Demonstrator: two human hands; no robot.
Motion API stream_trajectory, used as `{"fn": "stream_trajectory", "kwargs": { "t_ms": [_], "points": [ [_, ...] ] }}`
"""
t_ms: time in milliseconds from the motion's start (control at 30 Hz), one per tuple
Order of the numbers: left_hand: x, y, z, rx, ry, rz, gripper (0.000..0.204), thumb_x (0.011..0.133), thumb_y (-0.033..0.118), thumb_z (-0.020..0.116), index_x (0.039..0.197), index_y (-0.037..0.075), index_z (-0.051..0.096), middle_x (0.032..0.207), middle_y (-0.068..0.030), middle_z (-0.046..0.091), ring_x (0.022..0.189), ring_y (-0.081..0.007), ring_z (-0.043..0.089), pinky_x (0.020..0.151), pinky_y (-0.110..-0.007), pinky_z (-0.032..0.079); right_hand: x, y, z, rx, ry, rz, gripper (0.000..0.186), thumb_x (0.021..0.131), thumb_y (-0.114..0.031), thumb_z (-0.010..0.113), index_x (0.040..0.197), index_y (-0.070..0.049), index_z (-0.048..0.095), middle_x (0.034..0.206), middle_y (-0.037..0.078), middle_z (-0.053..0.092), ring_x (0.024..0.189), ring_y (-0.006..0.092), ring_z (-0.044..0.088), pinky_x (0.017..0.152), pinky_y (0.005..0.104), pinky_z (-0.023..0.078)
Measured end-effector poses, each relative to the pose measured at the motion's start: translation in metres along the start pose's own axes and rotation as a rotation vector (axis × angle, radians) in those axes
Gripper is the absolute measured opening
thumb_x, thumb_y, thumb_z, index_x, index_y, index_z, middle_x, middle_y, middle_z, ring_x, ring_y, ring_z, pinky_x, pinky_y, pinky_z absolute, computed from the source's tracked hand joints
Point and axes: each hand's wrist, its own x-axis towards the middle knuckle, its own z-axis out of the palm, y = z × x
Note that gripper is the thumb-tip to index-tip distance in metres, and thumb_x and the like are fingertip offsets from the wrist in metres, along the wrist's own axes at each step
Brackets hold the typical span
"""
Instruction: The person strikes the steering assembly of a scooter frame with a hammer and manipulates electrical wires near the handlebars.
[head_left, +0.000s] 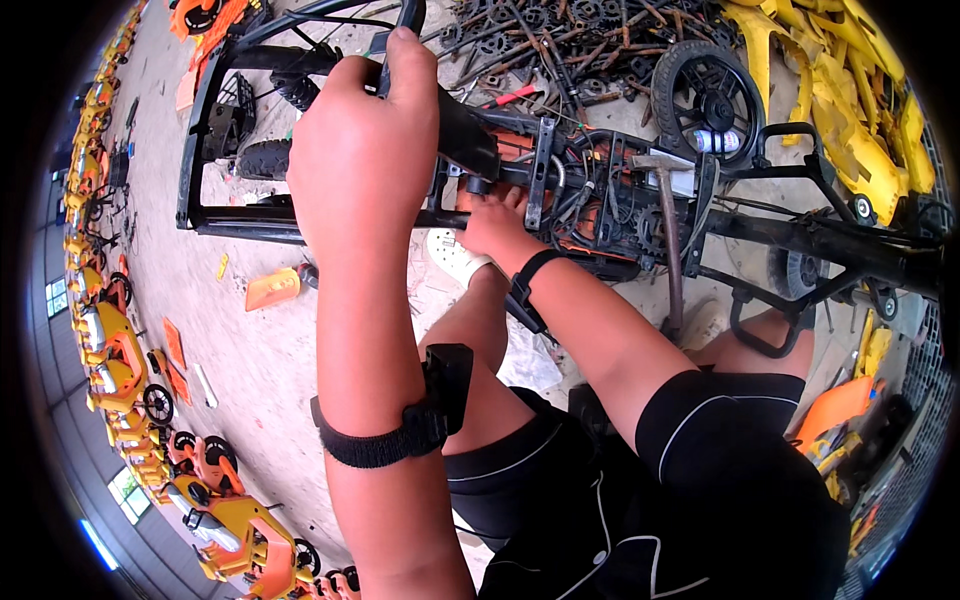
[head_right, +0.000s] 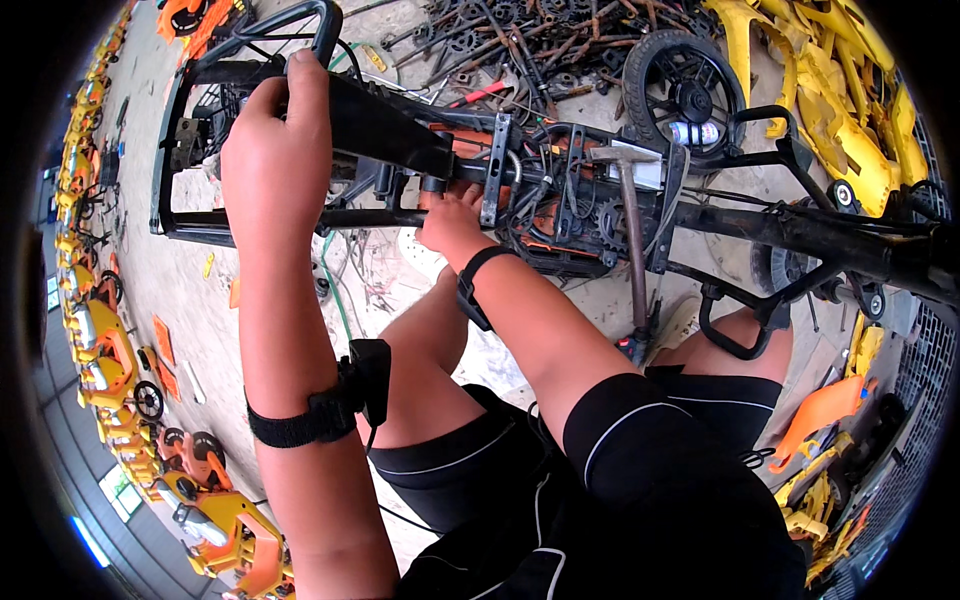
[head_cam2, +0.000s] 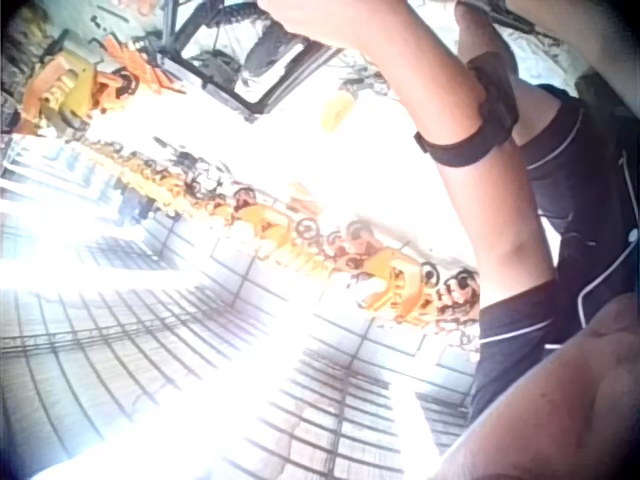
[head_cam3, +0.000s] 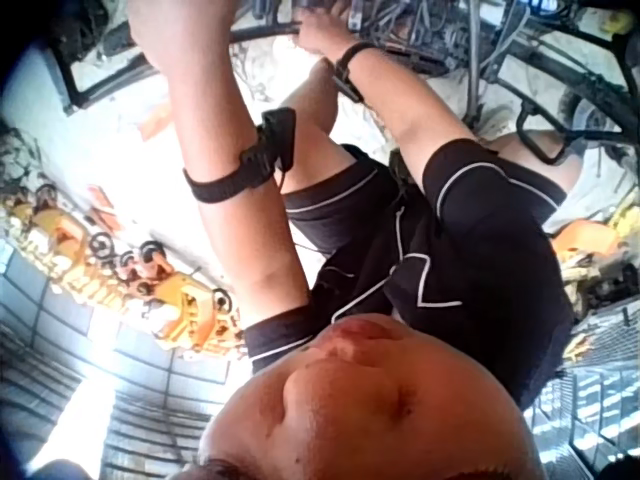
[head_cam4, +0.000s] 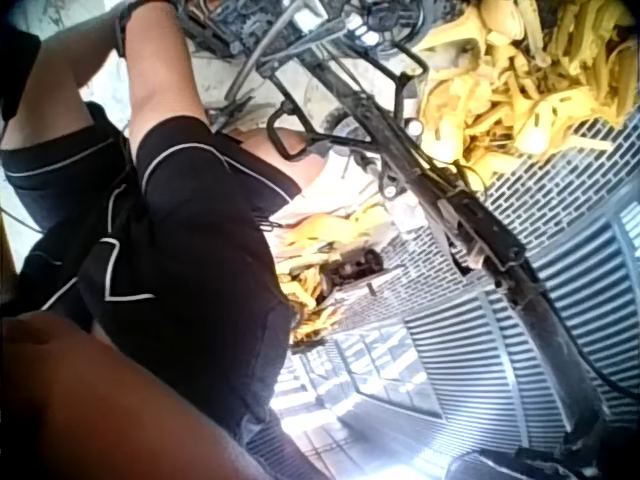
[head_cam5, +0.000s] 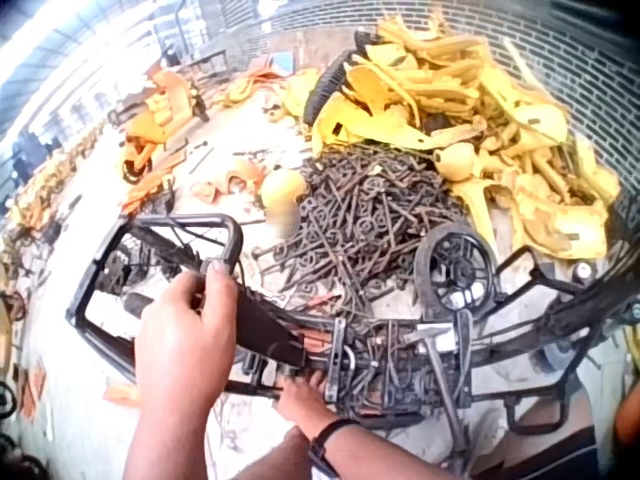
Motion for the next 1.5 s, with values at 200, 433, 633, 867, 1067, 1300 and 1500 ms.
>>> {"fn": "stream_trajectory", "kwargs": {
  "t_ms": [200,433,633,867,1067,1300,1500],
  "points": [
    [-0.002,0.0,0.002,-0.003,0.013,0.019,0.063,0.091,0.058,0.046,0.103,0.001,0.069,0.091,-0.026,0.069,0.093,-0.0435,0.066,0.083,-0.046,0.052,0.016,-0.002,-0.002,-0.111,-0.196,0.127,0.107,0.072,-0.05,0.076,0.154,-0.007,0.02,0.153,0.022,0.035,0.141,0.0573,0.013,0.113,0.0686,0.003],
    [0.001,-0.002,0.003,0.021,0.033,0.023,0.062,0.091,0.058,0.047,0.104,0.001,0.07,0.093,-0.026,0.069,0.094,-0.0436,0.066,0.084,-0.046,0.052,0.014,0.001,0.005,-0.113,-0.047,0.091,0.11,0.071,-0.049,0.075,0.152,0.001,0.02,0.153,0.029,0.028,0.143,0.0552,0.01,0.116,0.0625,0.002],
    [0.0,-0.002,0.002,0.019,0.021,0.014,0.061,0.091,0.058,0.047,0.102,0.002,0.07,0.09,-0.0265,0.069,0.092,-0.0442,0.066,0.083,-0.046,0.052,0.013,0.001,0.005,-0.1,-0.032,0.084,0.093,0.072,-0.041,0.073,0.142,0.01,0.039,0.15,0.034,0.031,0.142,0.0503,0.021,0.118,0.0575,0.002],
    [0.0,0.0,0.002,0.013,0.026,0.043,0.06,0.091,0.057,0.047,0.099,0.001,0.07,0.088,-0.0264,0.069,0.09,-0.0443,0.066,0.082,-0.047,0.052,0.016,0.012,0.018,-0.061,0.092,-0.021,0.075,0.076,-0.03,0.065,0.137,0.01,0.046,0.143,0.032,0.04,0.138,0.049,0.028,0.117,0.0584,0.006],
    [0.0,-0.001,0.002,0.007,0.024,0.035,0.059,0.091,0.056,0.047,0.095,0.001,0.069,0.087,-0.026,0.069,0.089,-0.0444,0.065,0.08,-0.047,0.052,0.012,0.006,0.023,-0.114,0.197,0.026,0.062,0.078,-0.022,0.06,0.131,0.009,0.052,0.137,0.032,0.045,0.134,0.0533,0.03,0.115,0.0613,0.008],
    [-0.001,0.0,0.001,0.011,0.022,0.045,0.059,0.092,0.056,0.048,0.096,0.001,0.069,0.086,-0.0257,0.069,0.087,-0.0439,0.066,0.079,-0.047,0.052,0.019,0.008,0.011,-0.053,0.021,0.028,0.057,0.075,-0.024,0.061,0.122,0.008,0.06,0.134,0.033,0.047,0.129,0.0521,0.036,0.114,0.0596,0.012],
    [-0.002,0.0,0.004,0.013,0.051,0.05,0.058,0.092,0.056,0.048,0.097,0.002,0.069,0.084,-0.0257,0.069,0.087,-0.0439,0.066,0.078,-0.047,0.053,0.021,0.01,0.007,-0.012,0.009,0.043,0.071,0.073,-0.028,0.065,0.132,0.007,0.052,0.139,0.031,0.044,0.134,0.047,0.033,0.116,0.055,0.013]
  ]
}}
